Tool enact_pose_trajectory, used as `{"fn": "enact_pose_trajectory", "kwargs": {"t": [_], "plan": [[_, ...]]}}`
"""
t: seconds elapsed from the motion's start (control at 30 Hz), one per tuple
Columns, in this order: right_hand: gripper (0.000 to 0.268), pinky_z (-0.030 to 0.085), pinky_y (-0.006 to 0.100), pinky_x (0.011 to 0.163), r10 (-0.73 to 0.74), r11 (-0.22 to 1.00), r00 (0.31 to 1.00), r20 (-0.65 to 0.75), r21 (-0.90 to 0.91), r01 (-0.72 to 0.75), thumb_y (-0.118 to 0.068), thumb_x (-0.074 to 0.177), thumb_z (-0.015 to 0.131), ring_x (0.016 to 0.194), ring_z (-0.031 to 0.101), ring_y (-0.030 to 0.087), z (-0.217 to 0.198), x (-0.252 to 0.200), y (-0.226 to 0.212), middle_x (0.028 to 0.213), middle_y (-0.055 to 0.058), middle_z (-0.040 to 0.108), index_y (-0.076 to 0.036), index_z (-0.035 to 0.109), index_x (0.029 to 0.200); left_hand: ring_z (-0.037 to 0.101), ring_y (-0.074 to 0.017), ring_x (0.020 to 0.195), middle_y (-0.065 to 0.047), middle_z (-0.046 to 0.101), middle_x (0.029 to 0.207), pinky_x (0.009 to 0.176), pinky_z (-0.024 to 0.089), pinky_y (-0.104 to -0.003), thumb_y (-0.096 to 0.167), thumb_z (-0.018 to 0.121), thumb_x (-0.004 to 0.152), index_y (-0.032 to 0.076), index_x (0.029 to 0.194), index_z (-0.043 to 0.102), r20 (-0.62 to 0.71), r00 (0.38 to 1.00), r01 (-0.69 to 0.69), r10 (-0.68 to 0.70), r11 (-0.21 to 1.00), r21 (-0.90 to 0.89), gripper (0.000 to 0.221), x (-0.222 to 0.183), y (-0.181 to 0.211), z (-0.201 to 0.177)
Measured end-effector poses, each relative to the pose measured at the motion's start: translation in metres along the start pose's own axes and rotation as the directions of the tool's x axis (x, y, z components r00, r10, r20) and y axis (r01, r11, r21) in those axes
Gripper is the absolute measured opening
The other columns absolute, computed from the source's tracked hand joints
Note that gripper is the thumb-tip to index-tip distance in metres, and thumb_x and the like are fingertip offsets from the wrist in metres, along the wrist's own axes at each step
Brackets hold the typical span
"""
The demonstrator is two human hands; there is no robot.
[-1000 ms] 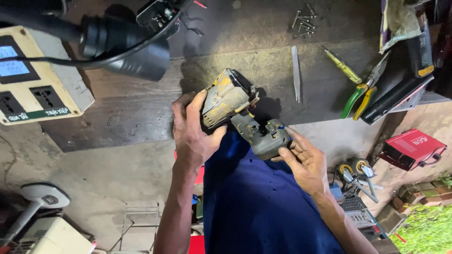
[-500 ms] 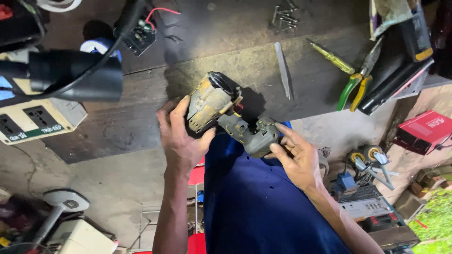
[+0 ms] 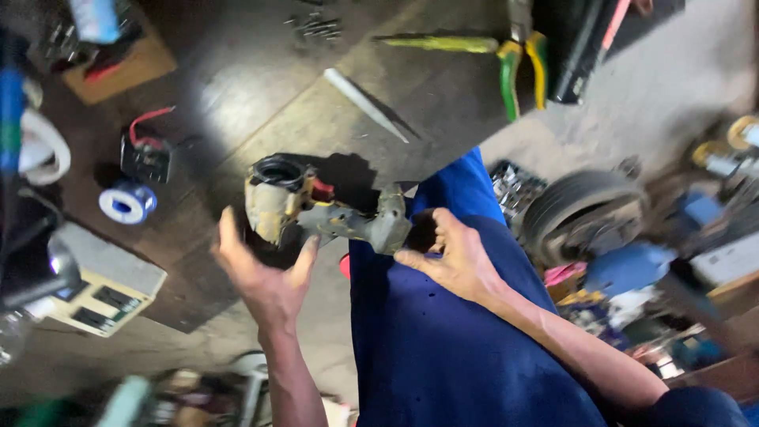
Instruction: Disassembling and reassembling a cordless power drill on a workbench using various hand tools
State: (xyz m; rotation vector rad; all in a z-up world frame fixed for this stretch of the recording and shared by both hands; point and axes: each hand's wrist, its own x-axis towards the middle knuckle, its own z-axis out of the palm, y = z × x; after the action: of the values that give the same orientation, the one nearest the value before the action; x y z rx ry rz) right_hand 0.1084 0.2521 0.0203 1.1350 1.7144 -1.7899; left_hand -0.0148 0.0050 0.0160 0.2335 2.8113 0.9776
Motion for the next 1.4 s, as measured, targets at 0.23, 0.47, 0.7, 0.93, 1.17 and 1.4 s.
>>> {"fn": "enact_pose_trajectory", "kwargs": {"t": [0.23,0.47,0.7,0.93,1.17,1.4], "plan": [[0.055,0.057,0.026,0.086,0.008,0.977,0.971,0.241,0.205,-0.059,-0.017,0.078,0.085,0.092,0.065,0.01,0.0,0.008,0.046,0.104,0.002,0.07,-0.006,0.061,0.127,0.059,-0.044,0.127,-0.023,0.058,0.13,0.108,0.048,-0.055,0.045,0.08,0.088,0.003,0.129,0.065,0.433,0.767,-0.575,0.474,0.807,0.137,0.06,0.016,0.091,0.007],[0.08,0.055,0.038,0.1,-0.226,0.921,0.953,0.201,0.362,0.142,-0.01,0.077,0.07,0.121,0.068,0.03,0.015,0.035,0.087,0.139,0.017,0.061,-0.005,0.034,0.148,0.066,-0.03,0.127,-0.022,0.063,0.142,0.107,0.051,-0.049,0.044,0.089,0.085,-0.005,0.146,0.045,0.749,0.438,-0.809,0.497,0.581,0.087,0.09,0.022,0.102,0.049],[0.043,0.059,0.032,0.095,-0.183,0.619,0.904,0.387,0.759,-0.201,-0.02,0.093,0.068,0.106,0.073,0.018,0.008,0.049,0.098,0.115,0.013,0.077,0.001,0.064,0.131,0.067,-0.0425,0.125,-0.027,0.058,0.143,0.105,0.057,-0.047,0.027,0.096,0.08,-0.011,0.146,0.041,0.787,0.434,-0.803,0.439,0.585,0.116,0.094,0.01,0.1,0.058],[0.029,0.061,0.028,0.076,-0.187,0.637,0.939,0.287,0.763,-0.107,-0.028,0.09,0.075,0.084,0.07,0.013,0.039,0.057,0.111,0.09,0.006,0.075,-0.004,0.068,0.105,0.068,-0.0385,0.123,-0.027,0.062,0.139,0.103,0.058,-0.046,0.031,0.095,0.08,-0.01,0.144,0.043,0.786,0.448,-0.82,0.425,0.547,0.171,0.091,0.005,0.104,0.059],[0.045,0.058,0.027,0.067,-0.065,0.589,0.904,0.423,0.747,-0.308,-0.037,0.074,0.084,0.077,0.071,0.016,0.014,0.058,0.091,0.087,0.009,0.074,-0.003,0.066,0.098,0.068,-0.0368,0.125,-0.024,0.06,0.142,0.103,0.06,-0.043,0.031,0.096,0.077,-0.006,0.146,0.043,0.769,0.503,-0.783,0.394,0.585,0.212,0.094,-0.001,0.103,0.061],[0.045,0.045,0.028,0.055,0.083,0.706,0.896,0.436,0.609,-0.361,-0.044,0.073,0.087,0.065,0.058,0.012,0.02,0.062,0.085,0.073,0.002,0.065,-0.01,0.062,0.09,0.066,-0.0357,0.129,-0.024,0.058,0.144,0.107,0.059,-0.041,0.029,0.097,0.077,-0.006,0.146,0.04,0.777,0.508,-0.769,0.372,0.602,0.215,0.096,-0.003,0.099,0.06]]}}
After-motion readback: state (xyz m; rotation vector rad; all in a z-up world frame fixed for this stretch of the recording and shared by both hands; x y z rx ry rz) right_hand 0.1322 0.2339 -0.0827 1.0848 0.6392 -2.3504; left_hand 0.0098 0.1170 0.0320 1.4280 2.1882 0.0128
